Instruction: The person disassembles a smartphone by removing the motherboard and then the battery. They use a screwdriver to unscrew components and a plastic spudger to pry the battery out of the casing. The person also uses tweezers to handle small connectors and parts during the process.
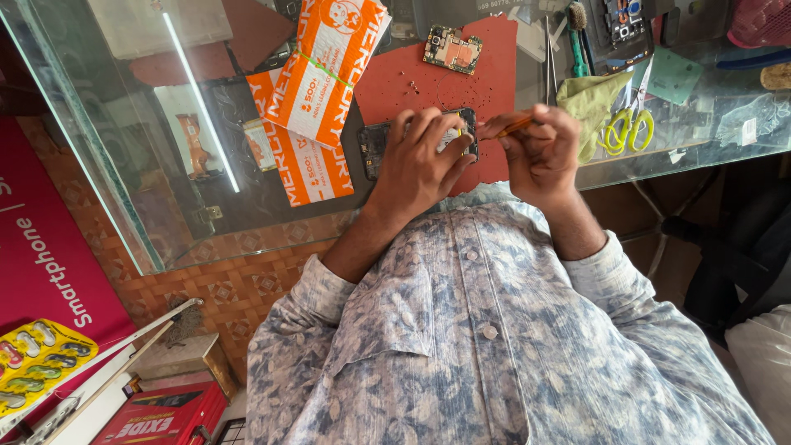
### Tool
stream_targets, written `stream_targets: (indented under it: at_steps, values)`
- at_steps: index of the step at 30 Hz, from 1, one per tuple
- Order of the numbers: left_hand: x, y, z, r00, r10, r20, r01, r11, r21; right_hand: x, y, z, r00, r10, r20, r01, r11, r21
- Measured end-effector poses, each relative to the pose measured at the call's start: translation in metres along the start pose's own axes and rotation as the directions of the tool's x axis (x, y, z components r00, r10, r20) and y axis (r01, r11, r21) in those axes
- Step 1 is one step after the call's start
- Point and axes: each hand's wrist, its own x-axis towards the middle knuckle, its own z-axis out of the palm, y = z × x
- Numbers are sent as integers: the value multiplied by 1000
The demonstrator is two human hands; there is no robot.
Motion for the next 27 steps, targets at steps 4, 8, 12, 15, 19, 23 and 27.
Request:
stream_targets:
  at_steps: [4, 8, 12, 15, 19, 23, 27]
  values:
    - [10, 6, 9, 999, 17, -48, -21, 996, -83, 0, -9, -1, 996, 68, -50, -64, 996, 61]
    - [10, 3, 7, 998, -34, -49, 29, 995, -90, -2, -13, 3, 992, 22, -126, -28, 999, -45]
    - [6, -14, -6, 992, -60, -111, 55, 997, -47, -11, -11, 3, 997, -30, -69, 18, 986, -169]
    - [2, -22, -16, 986, -89, -142, 89, 996, -6, -21, -6, 2, 999, -17, -48, 6, 977, -214]
    - [2, -16, -18, 992, -81, -95, 70, 991, -113, -31, -1, 2, 998, -9, -56, -4, 973, -230]
    - [11, 3, -1, 1000, 14, -24, -18, 990, -139, -35, 0, 0, 999, -9, -44, -3, 966, -259]
    - [13, 7, 7, 999, 23, 42, -21, 998, -52, -39, 1, 1, 1000, -20, -20, 15, 975, -222]
